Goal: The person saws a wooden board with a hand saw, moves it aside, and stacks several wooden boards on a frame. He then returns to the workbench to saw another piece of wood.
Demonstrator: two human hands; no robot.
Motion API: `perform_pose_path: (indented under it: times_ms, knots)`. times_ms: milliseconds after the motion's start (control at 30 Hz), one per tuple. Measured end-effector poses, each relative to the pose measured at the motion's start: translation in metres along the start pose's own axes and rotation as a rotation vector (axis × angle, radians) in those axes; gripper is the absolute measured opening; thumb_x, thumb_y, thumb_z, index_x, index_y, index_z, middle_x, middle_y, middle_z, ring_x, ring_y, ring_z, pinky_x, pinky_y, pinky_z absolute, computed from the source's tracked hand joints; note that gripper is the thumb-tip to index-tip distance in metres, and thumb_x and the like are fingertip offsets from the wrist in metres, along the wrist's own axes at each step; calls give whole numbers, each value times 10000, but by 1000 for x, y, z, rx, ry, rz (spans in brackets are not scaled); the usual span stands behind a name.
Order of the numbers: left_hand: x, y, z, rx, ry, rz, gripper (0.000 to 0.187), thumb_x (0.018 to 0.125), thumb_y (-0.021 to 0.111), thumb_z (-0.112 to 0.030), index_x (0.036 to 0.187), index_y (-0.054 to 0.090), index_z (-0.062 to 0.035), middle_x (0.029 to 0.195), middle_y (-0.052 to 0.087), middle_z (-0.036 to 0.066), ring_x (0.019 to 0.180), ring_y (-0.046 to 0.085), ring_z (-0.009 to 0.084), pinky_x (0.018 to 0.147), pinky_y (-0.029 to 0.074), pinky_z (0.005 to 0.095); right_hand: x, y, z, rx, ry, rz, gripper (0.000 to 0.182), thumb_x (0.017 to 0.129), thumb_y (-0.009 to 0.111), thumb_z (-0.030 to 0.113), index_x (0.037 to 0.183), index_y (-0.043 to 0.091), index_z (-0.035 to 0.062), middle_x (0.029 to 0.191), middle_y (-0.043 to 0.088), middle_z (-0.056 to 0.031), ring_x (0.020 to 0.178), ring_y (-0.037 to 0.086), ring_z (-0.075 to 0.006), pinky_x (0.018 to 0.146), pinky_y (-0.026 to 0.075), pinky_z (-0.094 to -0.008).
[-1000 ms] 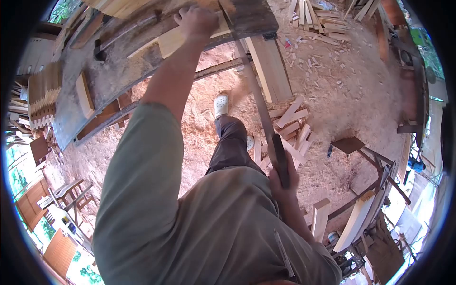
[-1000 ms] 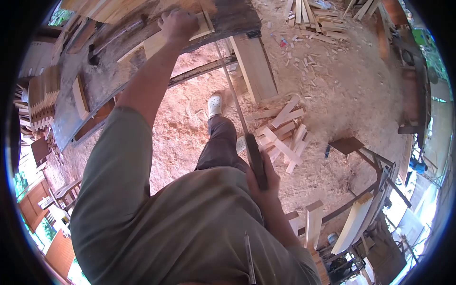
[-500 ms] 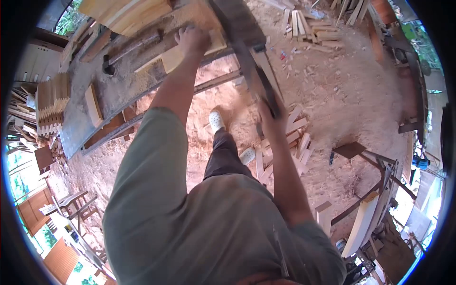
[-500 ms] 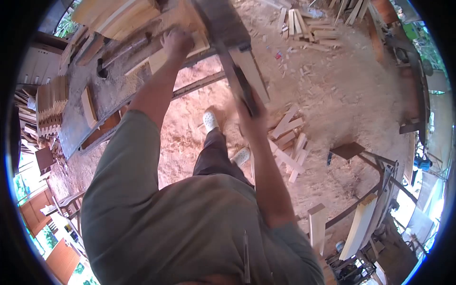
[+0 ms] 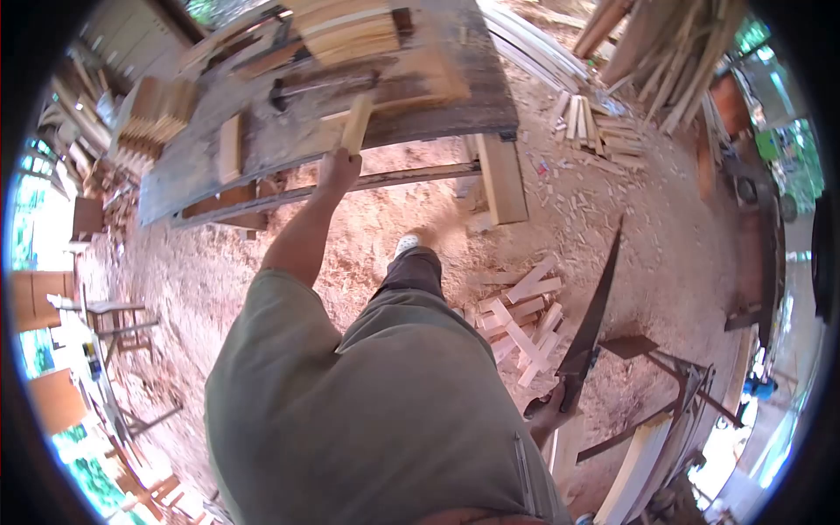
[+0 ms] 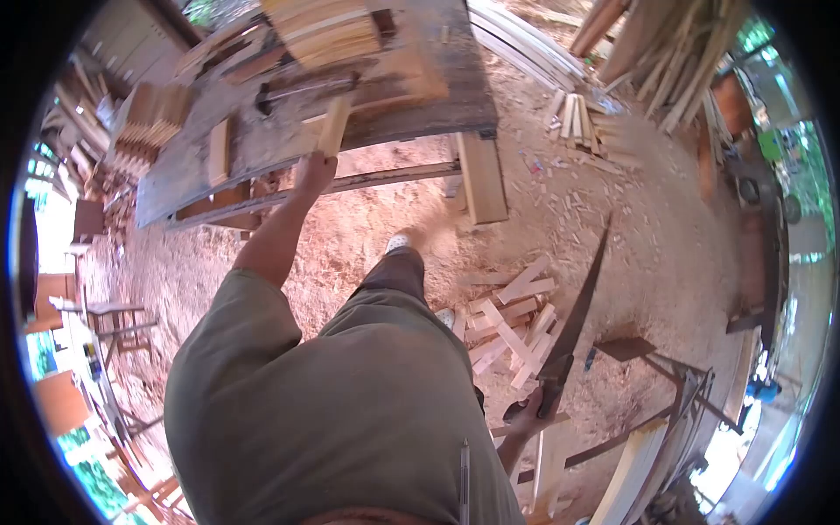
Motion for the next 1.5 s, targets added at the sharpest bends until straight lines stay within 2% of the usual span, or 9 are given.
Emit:
perform_pose_path:
  times_ms: [100,167,233,300,500,700,833,1100,1500]
  knots:
    - [-45,-2,40,-590,-331,-135,408,795,603,-278,1035,682,42,897,694,222,815,684,362,732,532,403,8,34,7,138,74,-38,300,917,621,115,1185,572,-11,692,506,15,544,447,-71,469,383,-222]
    - [-74,32,83,-1327,-466,-346,460,805,598,-318,997,667,94,912,689,180,784,657,285,713,515,400,4,64,33,189,26,-25,196,925,609,118,1088,593,9,683,489,14,539,441,-75,463,379,-224]
    - [-101,39,117,-1392,-669,-481,484,804,610,-309,1007,646,129,905,669,135,762,617,245,711,508,390,4,90,50,237,83,-53,185,925,612,132,1067,594,15,684,493,9,548,453,-81,470,387,-227]
    - [-120,28,148,-1219,-911,-626,533,817,577,-365,1012,662,124,902,690,188,778,650,281,737,517,408,10,109,58,262,82,-19,187,927,609,138,1070,585,20,684,496,7,544,456,-82,467,390,-231]
    - [-91,-42,301,-372,-897,-593,568,882,469,-422,952,695,94,969,673,307,920,654,451,862,501,495,47,132,99,209,30,134,139,941,602,161,991,555,40,681,494,2,515,450,-89,461,403,-243]
    - [5,-152,292,-107,-675,-593,469,863,508,-286,1163,620,57,1070,661,274,1020,634,431,915,490,495,61,163,144,156,-124,168,112,960,577,154,936,544,50,674,495,-5,511,459,-95,463,409,-240]
    - [92,-119,293,-9,-715,-28,531,799,603,-337,1198,641,10,1189,655,217,1132,621,360,999,478,424,42,182,150,142,-72,88,113,955,576,153,947,556,42,680,500,-6,513,457,-101,467,419,-249]
    - [107,-128,308,46,-601,259,817,605,837,-550,1136,662,46,1170,665,222,1093,646,339,906,520,410,-7,184,142,23,121,-70,156,938,605,174,941,582,20,673,504,-13,516,458,-109,468,414,-261]
    - [112,-144,288,206,-516,215,856,657,794,-564,1193,614,78,1177,642,280,1132,618,384,948,489,442,-17,159,106,-8,161,-72,145,946,592,119,1038,603,7,665,510,-8,518,466,-98,473,407,-254]
Point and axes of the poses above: each hand's wrist, its own x-axis towards the middle knuckle, its own y-axis out of the palm, z = x × y, the point moved 1 cm from there along x, towards the middle knuckle
